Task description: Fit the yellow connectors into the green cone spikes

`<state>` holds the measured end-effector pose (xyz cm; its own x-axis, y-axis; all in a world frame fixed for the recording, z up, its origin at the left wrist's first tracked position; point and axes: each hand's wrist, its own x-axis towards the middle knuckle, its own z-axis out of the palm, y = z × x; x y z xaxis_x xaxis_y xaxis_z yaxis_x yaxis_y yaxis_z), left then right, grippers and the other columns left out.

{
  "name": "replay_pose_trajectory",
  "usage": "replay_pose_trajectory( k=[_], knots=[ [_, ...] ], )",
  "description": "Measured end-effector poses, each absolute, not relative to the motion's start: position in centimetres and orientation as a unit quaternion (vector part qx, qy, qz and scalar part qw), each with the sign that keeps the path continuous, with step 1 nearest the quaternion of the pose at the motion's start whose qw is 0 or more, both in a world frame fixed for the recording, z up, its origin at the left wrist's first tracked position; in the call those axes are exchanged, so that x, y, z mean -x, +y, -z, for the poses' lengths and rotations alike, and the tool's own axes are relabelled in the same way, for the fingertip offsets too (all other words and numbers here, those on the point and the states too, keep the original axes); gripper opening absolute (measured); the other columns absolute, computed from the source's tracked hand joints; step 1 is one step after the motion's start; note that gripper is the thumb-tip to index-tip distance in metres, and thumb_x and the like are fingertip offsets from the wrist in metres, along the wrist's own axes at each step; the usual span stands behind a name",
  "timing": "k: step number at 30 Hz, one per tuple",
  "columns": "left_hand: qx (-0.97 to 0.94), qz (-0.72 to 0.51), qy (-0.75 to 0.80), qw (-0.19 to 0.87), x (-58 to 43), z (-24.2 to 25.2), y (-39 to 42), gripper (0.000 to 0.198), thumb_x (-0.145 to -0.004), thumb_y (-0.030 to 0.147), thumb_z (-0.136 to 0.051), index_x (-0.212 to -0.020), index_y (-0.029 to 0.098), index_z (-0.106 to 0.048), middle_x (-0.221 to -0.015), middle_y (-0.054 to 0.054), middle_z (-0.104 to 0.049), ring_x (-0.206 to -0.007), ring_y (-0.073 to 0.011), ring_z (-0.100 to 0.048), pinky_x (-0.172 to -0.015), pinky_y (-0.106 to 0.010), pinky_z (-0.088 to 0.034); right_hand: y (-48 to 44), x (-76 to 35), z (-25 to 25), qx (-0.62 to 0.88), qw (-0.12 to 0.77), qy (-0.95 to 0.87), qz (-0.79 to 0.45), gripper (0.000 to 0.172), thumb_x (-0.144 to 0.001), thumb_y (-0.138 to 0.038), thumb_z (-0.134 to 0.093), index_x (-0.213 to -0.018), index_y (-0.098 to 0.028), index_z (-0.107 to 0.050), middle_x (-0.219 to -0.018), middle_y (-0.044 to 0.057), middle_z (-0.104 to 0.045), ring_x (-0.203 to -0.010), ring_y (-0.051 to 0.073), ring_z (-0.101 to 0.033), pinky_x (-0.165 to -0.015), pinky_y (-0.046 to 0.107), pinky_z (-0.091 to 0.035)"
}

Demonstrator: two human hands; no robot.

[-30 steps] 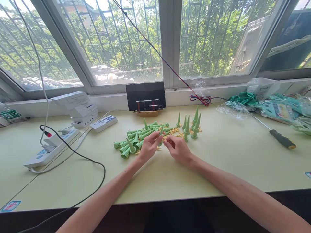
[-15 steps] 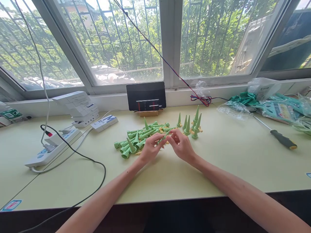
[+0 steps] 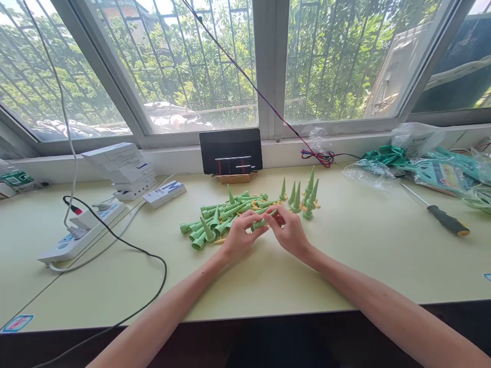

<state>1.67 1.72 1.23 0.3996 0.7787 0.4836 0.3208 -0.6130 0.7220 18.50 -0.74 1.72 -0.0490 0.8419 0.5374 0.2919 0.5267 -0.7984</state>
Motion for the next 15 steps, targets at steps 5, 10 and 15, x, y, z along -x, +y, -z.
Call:
replay_pose_trajectory(
  k=[5,10,15],
  knots=[
    [-0.809,-0.389,0.344,0.276,-1.71,-1.42,1.5,0.018,-0.087,0.032,-0.067,-0.1,0.021,-0.072,-0.096,-0.005,-0.063,-0.084,-0.0167,-0.056,-0.067,-0.027,-0.046,-0.72,-18.63,-1.69,0.425,0.549,-0.68,-0.235,0.026,-0.096,-0.043,-0.05,-0.087,-0.02,-0.058,-0.072,0.002,-0.064,-0.059,0.015,-0.057,-0.056,0.027,-0.044],
    [-0.819,-0.371,0.342,0.274,-1.93,-1.65,1.27,0.017,-0.087,0.034,-0.066,-0.094,0.019,-0.071,-0.093,-0.005,-0.063,-0.081,-0.0165,-0.055,-0.066,-0.027,-0.046,-0.7,-18.85,-1.79,0.43,0.551,-0.684,-0.206,0.027,-0.097,-0.042,-0.048,-0.082,-0.021,-0.056,-0.069,0.001,-0.06,-0.059,0.015,-0.055,-0.057,0.028,-0.046],
    [-0.827,-0.373,0.341,0.248,-1.95,-1.37,1.44,0.018,-0.087,0.033,-0.066,-0.098,0.019,-0.071,-0.086,-0.004,-0.063,-0.077,-0.0159,-0.054,-0.065,-0.027,-0.044,-0.73,-18.94,-1.78,0.423,0.554,-0.691,-0.194,0.026,-0.097,-0.043,-0.049,-0.085,-0.021,-0.057,-0.07,0.002,-0.06,-0.06,0.015,-0.056,-0.059,0.029,-0.049]
  ],
)
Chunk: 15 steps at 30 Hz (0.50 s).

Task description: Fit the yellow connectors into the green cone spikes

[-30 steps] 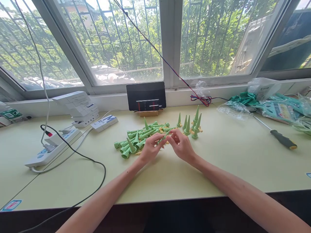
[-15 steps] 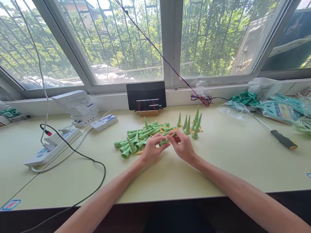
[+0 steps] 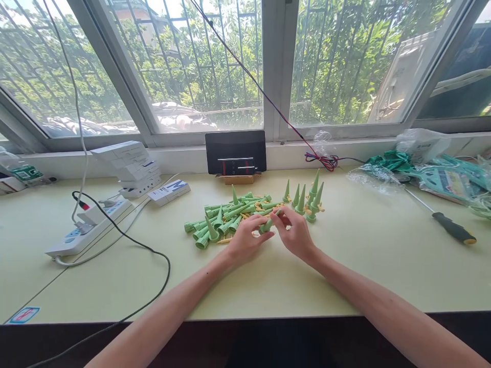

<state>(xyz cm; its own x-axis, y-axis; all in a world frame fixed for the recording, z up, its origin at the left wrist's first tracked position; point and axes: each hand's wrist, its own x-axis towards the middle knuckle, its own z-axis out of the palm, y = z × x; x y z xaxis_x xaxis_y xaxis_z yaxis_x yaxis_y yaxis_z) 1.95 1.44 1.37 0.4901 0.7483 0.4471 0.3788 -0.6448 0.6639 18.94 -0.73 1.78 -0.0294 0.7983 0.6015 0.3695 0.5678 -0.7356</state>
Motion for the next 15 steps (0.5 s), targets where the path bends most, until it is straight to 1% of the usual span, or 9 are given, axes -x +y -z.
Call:
replay_pose_trajectory(
  k=[4,8,12,15],
  knots=[
    [-0.826,-0.374,0.35,0.234,-1.94,-1.21,1.43,0.026,-0.084,0.031,-0.07,-0.109,0.022,-0.07,-0.086,-0.003,-0.064,-0.076,-0.016,-0.055,-0.068,-0.028,-0.046,-0.66,-19.0,-1.54,0.416,0.564,-0.686,-0.197,0.025,-0.097,-0.042,-0.05,-0.087,-0.021,-0.058,-0.075,0.003,-0.062,-0.062,0.016,-0.059,-0.061,0.029,-0.051],
    [-0.82,-0.372,0.361,0.242,-2.02,-1.25,1.27,0.033,-0.081,0.03,-0.074,-0.112,0.021,-0.068,-0.093,-0.005,-0.065,-0.085,-0.019,-0.059,-0.071,-0.03,-0.048,-0.6,-19.08,-1.38,0.409,0.575,-0.681,-0.195,0.023,-0.097,-0.038,-0.049,-0.083,-0.021,-0.056,-0.078,0.004,-0.063,-0.062,0.015,-0.059,-0.059,0.028,-0.051],
    [-0.824,-0.368,0.359,0.238,-2.03,-1.21,1.22,0.037,-0.08,0.031,-0.075,-0.115,0.022,-0.065,-0.096,-0.005,-0.066,-0.089,-0.0203,-0.06,-0.078,-0.034,-0.049,-0.76,-19.16,-1.23,0.392,0.578,-0.7,-0.15,0.02,-0.097,-0.034,-0.049,-0.084,-0.021,-0.055,-0.078,0.004,-0.064,-0.061,0.015,-0.059,-0.059,0.029,-0.051],
    [-0.824,-0.372,0.351,0.245,-2.07,-1.06,1.2,0.04,-0.08,0.032,-0.075,-0.117,0.023,-0.063,-0.105,-0.007,-0.068,-0.095,-0.0222,-0.062,-0.084,-0.037,-0.05,-0.93,-19.34,-1.1,0.351,0.583,-0.726,-0.099,0.017,-0.097,-0.028,-0.049,-0.083,-0.022,-0.055,-0.077,0.004,-0.064,-0.06,0.015,-0.058,-0.057,0.029,-0.05]
  ],
)
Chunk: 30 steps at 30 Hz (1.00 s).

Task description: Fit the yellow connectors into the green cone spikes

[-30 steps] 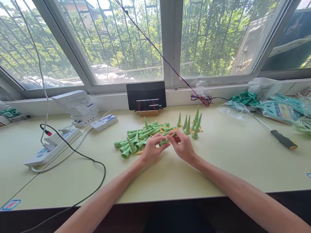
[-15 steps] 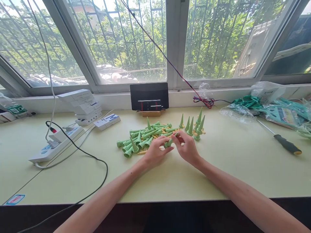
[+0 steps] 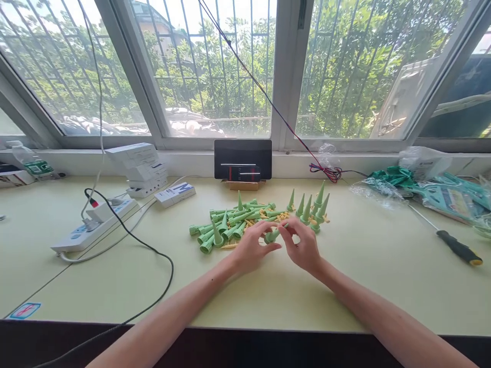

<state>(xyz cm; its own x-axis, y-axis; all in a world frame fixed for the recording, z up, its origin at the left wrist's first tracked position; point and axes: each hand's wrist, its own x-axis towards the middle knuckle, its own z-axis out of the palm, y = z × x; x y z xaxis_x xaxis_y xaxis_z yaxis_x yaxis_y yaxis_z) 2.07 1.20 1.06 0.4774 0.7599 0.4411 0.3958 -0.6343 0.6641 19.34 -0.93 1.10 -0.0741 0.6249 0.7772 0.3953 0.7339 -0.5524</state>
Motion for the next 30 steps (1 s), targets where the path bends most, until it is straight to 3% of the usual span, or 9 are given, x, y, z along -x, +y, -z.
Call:
replay_pose_trajectory(
  k=[3,5,8,10,17,22,30],
  knots=[
    [-0.823,-0.373,0.355,0.24,-2.2,-0.8,1.2,0.044,-0.08,0.028,-0.075,-0.121,0.024,-0.06,-0.117,-0.008,-0.067,-0.101,-0.024,-0.063,-0.091,-0.04,-0.049,-1.1,-19.6,-1.4,0.316,0.585,-0.746,-0.036,0.013,-0.096,-0.024,-0.049,-0.086,-0.023,-0.057,-0.076,0.005,-0.066,-0.058,0.015,-0.057,-0.054,0.03,-0.049],
    [-0.817,-0.375,0.364,0.244,-2.2,-0.6,1.2,0.045,-0.08,0.026,-0.074,-0.122,0.023,-0.059,-0.12,-0.008,-0.066,-0.093,-0.0217,-0.066,-0.088,-0.039,-0.051,-1.3,-19.9,-2.3,0.303,0.58,-0.757,0.0,0.013,-0.096,-0.024,-0.049,-0.088,-0.024,-0.058,-0.076,0.005,-0.066,-0.056,0.016,-0.056,-0.053,0.03,-0.048],
    [-0.816,-0.379,0.362,0.244,-2.2,-0.4,1.2,0.033,-0.081,0.026,-0.072,-0.112,0.02,-0.061,-0.102,-0.006,-0.068,-0.074,-0.0164,-0.064,-0.076,-0.034,-0.054,-1.6,-20.4,-4.6,0.29,0.566,-0.77,0.05,0.013,-0.096,-0.025,-0.05,-0.088,-0.023,-0.06,-0.071,0.004,-0.065,-0.052,0.014,-0.054,-0.049,0.028,-0.046],
    [-0.824,-0.377,0.351,0.237,-2.1,-0.3,1.3,0.026,-0.084,0.025,-0.068,-0.109,0.02,-0.062,-0.091,-0.003,-0.065,-0.072,-0.0151,-0.063,-0.073,-0.032,-0.054,-1.6,-21.0,-6.7,0.306,0.577,-0.752,0.092,0.012,-0.096,-0.025,-0.051,-0.087,-0.023,-0.06,-0.072,0.004,-0.065,-0.052,0.013,-0.055,-0.051,0.027,-0.047],
    [-0.835,-0.369,0.341,0.225,-2.0,-0.1,1.5,0.016,-0.091,0.022,-0.058,-0.104,0.018,-0.065,-0.09,-0.004,-0.063,-0.071,-0.0131,-0.062,-0.069,-0.028,-0.053,3.1,-25.3,-13.7,0.415,0.619,-0.651,0.144,0.021,-0.095,-0.039,-0.053,-0.084,-0.022,-0.06,-0.073,0.004,-0.067,-0.061,0.017,-0.062,-0.06,0.03,-0.05],
    [-0.836,-0.382,0.335,0.208,-1.9,-0.2,1.6,0.014,-0.093,0.024,-0.055,-0.098,0.018,-0.067,-0.086,-0.004,-0.064,-0.069,-0.0135,-0.062,-0.066,-0.027,-0.053,7.8,-28.2,-15.4,0.496,0.521,-0.684,0.123,0.023,-0.089,-0.034,-0.059,-0.071,-0.021,-0.057,-0.062,0.003,-0.063,-0.057,0.018,-0.058,-0.065,0.033,-0.046],
    [-0.836,-0.386,0.327,0.211,-2.0,-0.2,1.5,0.016,-0.093,0.025,-0.053,-0.094,0.018,-0.068,-0.083,-0.004,-0.063,-0.066,-0.0125,-0.06,-0.063,-0.026,-0.051,10.9,-29.0,-14.1,0.519,0.376,-0.764,0.07,0.018,-0.082,-0.027,-0.061,-0.065,-0.019,-0.061,-0.059,0.002,-0.062,-0.059,0.017,-0.054,-0.064,0.031,-0.04]
  ],
)
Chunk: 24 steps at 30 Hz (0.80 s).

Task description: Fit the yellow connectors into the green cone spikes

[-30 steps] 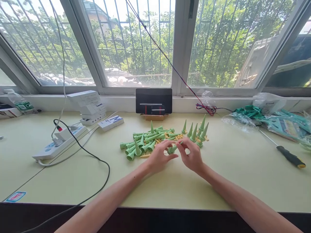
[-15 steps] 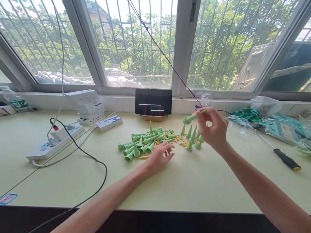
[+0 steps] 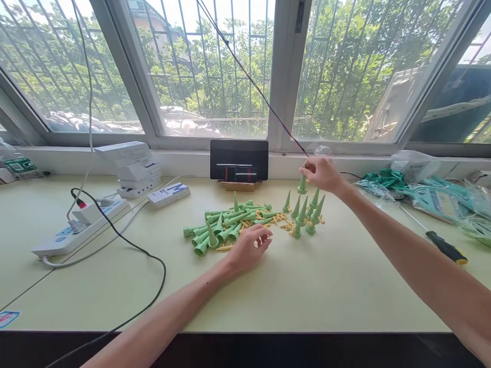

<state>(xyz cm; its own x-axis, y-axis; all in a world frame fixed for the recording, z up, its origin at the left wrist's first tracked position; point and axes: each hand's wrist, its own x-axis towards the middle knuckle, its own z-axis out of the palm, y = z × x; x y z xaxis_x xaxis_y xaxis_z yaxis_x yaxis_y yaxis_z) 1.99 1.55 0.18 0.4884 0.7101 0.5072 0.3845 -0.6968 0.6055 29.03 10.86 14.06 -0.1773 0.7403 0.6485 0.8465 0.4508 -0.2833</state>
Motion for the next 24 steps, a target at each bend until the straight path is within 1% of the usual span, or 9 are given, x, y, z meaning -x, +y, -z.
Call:
replay_pose_trajectory(
  k=[7,11,15,21,24],
  knots=[
    [-0.841,-0.382,0.323,0.205,-2.0,-0.3,1.4,0.017,-0.093,0.021,-0.052,-0.089,0.018,-0.068,-0.081,-0.004,-0.061,-0.067,-0.0126,-0.059,-0.065,-0.026,-0.048,11.1,-29.0,-13.2,0.545,0.357,-0.756,0.065,0.019,-0.081,-0.026,-0.06,-0.063,-0.019,-0.06,-0.057,0.002,-0.061,-0.057,0.016,-0.052,-0.063,0.03,-0.039],
    [-0.843,-0.38,0.323,0.199,-2.1,-0.4,1.3,0.017,-0.092,0.019,-0.052,-0.088,0.018,-0.068,-0.079,-0.003,-0.061,-0.067,-0.0124,-0.058,-0.064,-0.025,-0.047,11.3,-29.0,-13.0,0.562,0.341,-0.751,0.07,0.019,-0.081,-0.024,-0.061,-0.063,-0.018,-0.061,-0.057,0.002,-0.061,-0.057,0.016,-0.052,-0.066,0.031,-0.04],
    [-0.844,-0.381,0.323,0.197,-2.1,-0.5,1.2,0.016,-0.091,0.016,-0.053,-0.086,0.017,-0.068,-0.079,-0.003,-0.061,-0.067,-0.0119,-0.057,-0.064,-0.025,-0.046,11.4,-29.1,-12.8,0.571,0.318,-0.753,0.069,0.02,-0.083,-0.023,-0.06,-0.064,-0.018,-0.062,-0.058,0.003,-0.063,-0.059,0.017,-0.055,-0.068,0.031,-0.042],
    [-0.844,-0.38,0.322,0.199,-2.2,-0.4,1.4,0.016,-0.091,0.014,-0.053,-0.085,0.017,-0.067,-0.079,-0.003,-0.06,-0.067,-0.0109,-0.057,-0.064,-0.023,-0.045,11.5,-29.2,-12.5,0.586,0.268,-0.764,0.02,0.018,-0.086,-0.021,-0.059,-0.069,-0.017,-0.064,-0.059,0.003,-0.067,-0.056,0.017,-0.062,-0.077,0.032,-0.048],
    [-0.845,-0.38,0.319,0.201,-2.3,-0.4,1.4,0.015,-0.09,0.014,-0.053,-0.084,0.017,-0.067,-0.078,-0.002,-0.06,-0.067,-0.0106,-0.057,-0.064,-0.023,-0.045,11.4,-29.0,-12.5,0.594,0.262,-0.76,-0.01,0.015,-0.087,-0.019,-0.06,-0.072,-0.016,-0.065,-0.059,0.003,-0.068,-0.053,0.016,-0.064,-0.075,0.031,-0.051]
  ],
)
